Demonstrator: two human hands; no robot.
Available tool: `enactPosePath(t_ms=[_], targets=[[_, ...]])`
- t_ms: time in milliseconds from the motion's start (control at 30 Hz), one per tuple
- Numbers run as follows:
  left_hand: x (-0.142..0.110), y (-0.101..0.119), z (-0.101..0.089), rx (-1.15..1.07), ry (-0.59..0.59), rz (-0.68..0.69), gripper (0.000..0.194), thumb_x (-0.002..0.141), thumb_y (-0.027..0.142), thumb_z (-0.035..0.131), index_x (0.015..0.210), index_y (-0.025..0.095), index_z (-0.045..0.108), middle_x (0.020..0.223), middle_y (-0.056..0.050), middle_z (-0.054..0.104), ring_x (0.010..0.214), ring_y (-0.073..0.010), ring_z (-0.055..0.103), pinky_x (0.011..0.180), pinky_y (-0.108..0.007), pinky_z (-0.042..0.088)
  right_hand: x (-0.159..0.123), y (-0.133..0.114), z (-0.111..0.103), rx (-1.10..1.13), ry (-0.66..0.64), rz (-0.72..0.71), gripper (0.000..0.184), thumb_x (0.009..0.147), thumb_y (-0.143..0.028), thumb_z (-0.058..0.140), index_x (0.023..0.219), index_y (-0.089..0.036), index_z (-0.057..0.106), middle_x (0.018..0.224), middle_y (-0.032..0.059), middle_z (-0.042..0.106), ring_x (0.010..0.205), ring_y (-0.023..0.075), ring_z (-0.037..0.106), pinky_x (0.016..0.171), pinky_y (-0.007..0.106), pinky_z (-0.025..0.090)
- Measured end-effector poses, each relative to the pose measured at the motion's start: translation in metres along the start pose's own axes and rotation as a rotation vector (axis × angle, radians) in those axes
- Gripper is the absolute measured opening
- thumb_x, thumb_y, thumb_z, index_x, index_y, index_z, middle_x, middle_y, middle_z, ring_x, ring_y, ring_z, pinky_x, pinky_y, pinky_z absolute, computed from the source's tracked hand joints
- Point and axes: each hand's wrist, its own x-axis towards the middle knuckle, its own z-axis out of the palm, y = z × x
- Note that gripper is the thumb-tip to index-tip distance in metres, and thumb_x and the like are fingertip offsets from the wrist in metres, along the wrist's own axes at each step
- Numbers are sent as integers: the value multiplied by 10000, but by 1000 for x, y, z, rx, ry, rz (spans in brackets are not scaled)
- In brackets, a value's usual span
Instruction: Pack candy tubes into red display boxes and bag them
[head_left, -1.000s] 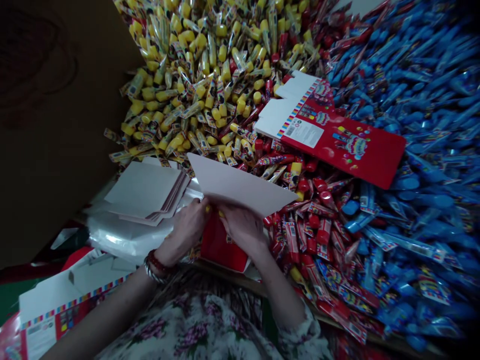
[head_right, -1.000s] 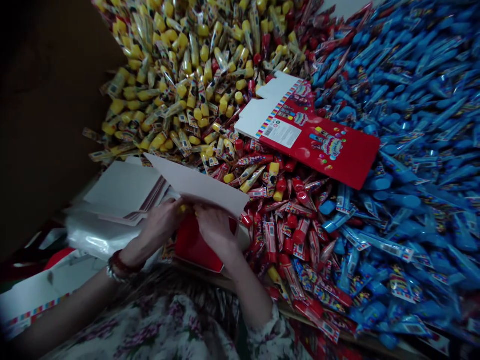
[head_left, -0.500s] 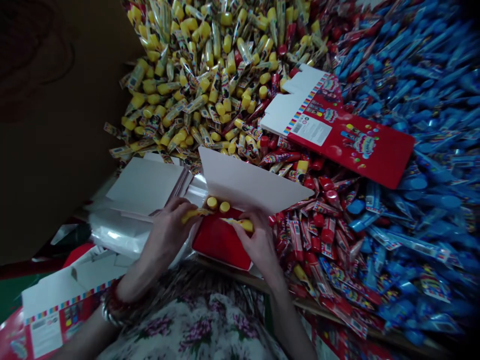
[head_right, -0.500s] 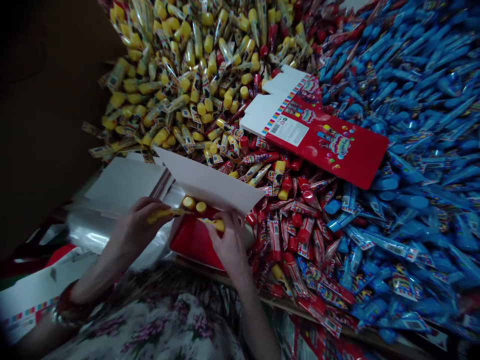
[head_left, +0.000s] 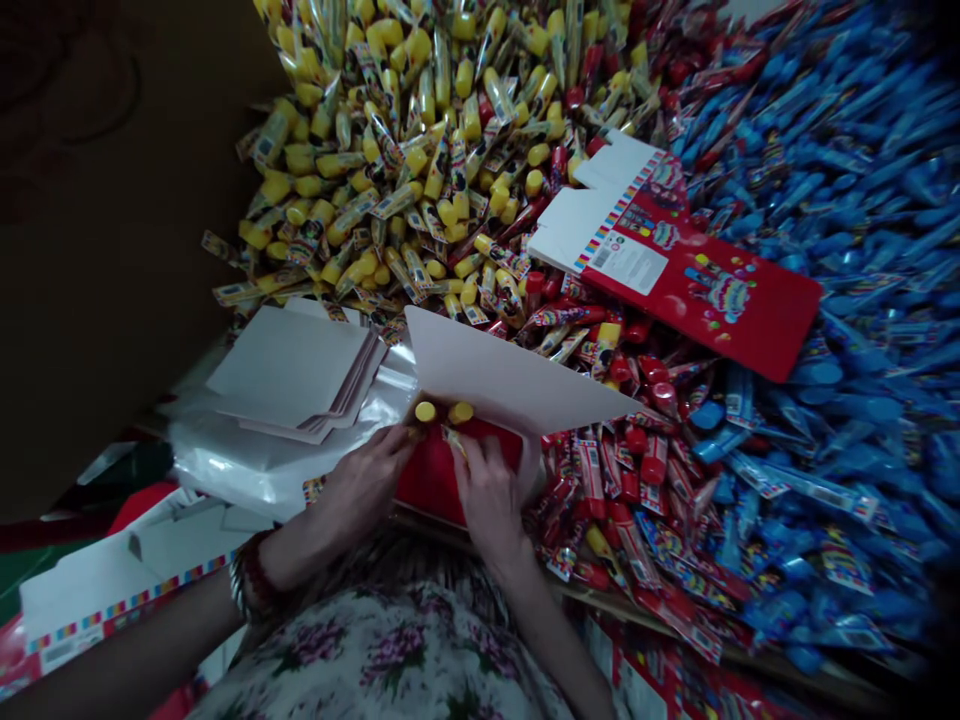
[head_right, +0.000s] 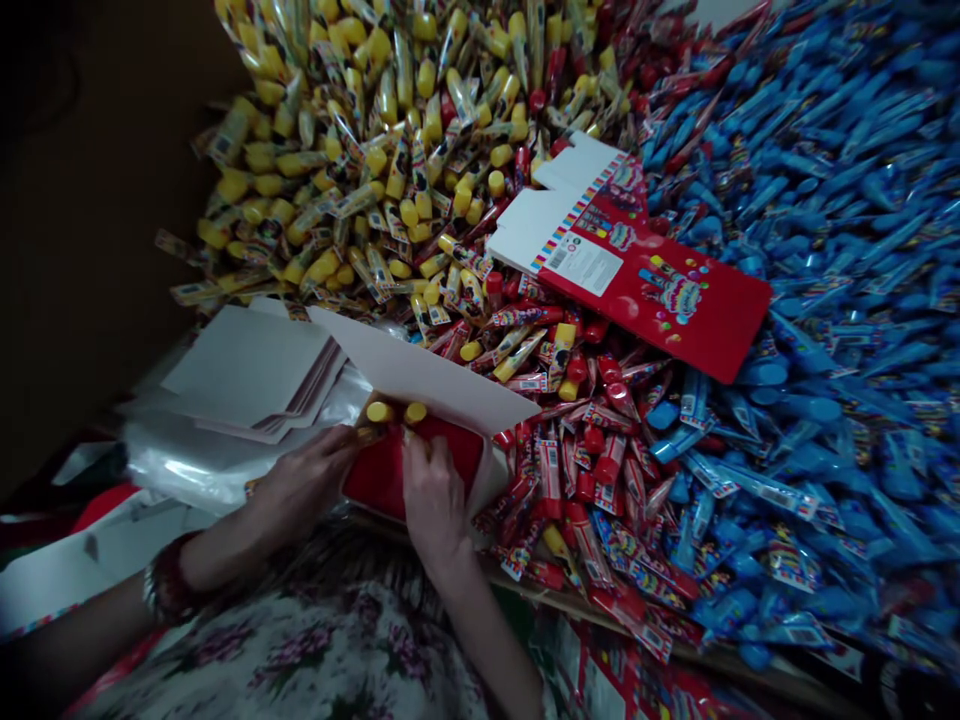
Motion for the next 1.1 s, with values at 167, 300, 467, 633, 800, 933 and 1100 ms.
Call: enactPosePath(t_ms=[167, 300, 467, 633, 800, 933, 1100], targets=[[10, 6, -2, 53, -74, -72, 419, 819, 5, 377, 1117, 177, 615, 1172, -114, 575, 991, -221, 599, 790, -337, 546, -1, -5, 1, -109, -86, -62, 318, 984, -261, 357, 1214, -219, 571, 967, 91, 601, 749, 156, 637, 622, 229, 492], [15, 11, 3, 57, -37, -42, 407, 790, -21, 380, 1087, 122, 619, 1176, -152, 571, 1079, -258, 542, 874, -391, 513, 1, -13, -2, -209, -207, -74, 298, 970, -191, 359, 1194, -210, 554, 1008, 97, 592, 767, 163, 647, 610, 231, 504], [27, 6, 18, -97, 90, 101, 304, 859, 61, 385, 1052, 124, 611, 1123, -137, 581, 1092, -255, 484, 960, -448, 458, 18, -22, -17, -282, -280, -127, 328, 929, -73, 314, 1124, -138, 569, 1045, 143, 578, 827, 193, 644, 635, 269, 536], [23, -6, 29, -287, 240, 86, 428, 857, 64, 382, 1255, 172, 496, 1240, -117, 511, 1174, -213, 472, 988, -408, 459, 35, -25, -21, -251, -348, -181, 343, 911, -51, 323, 1121, -126, 585, 1066, 159, 570, 847, 196, 646, 689, 291, 548], [3, -7, 20, -518, 626, -83, 301, 864, 247, 572, 1161, 214, 540, 1091, -62, 551, 935, -157, 582, 795, -294, 516, 36, -25, -4, -202, -279, -95, 295, 928, -84, 346, 1065, -151, 598, 1073, 146, 570, 863, 201, 643, 654, 284, 546], [4, -2, 23, -788, 976, -100, 106, 880, 296, 572, 870, 203, 520, 720, 29, 502, 632, -95, 498, 601, -220, 435, 18, -7, 5, 143, -103, -92, 309, 959, -265, 428, 1250, -222, 524, 1181, 103, 552, 946, 182, 633, 770, 292, 550], [7, 10, 51, -951, 870, 129, 304, 924, 521, 390, 952, 227, 461, 835, -20, 498, 766, -146, 505, 683, -292, 460, -26, -4, -2, 350, 191, -179, 448, 907, -205, 483, 1353, -228, 442, 1249, 106, 525, 1182, 218, 509, 1019, 397, 443]])
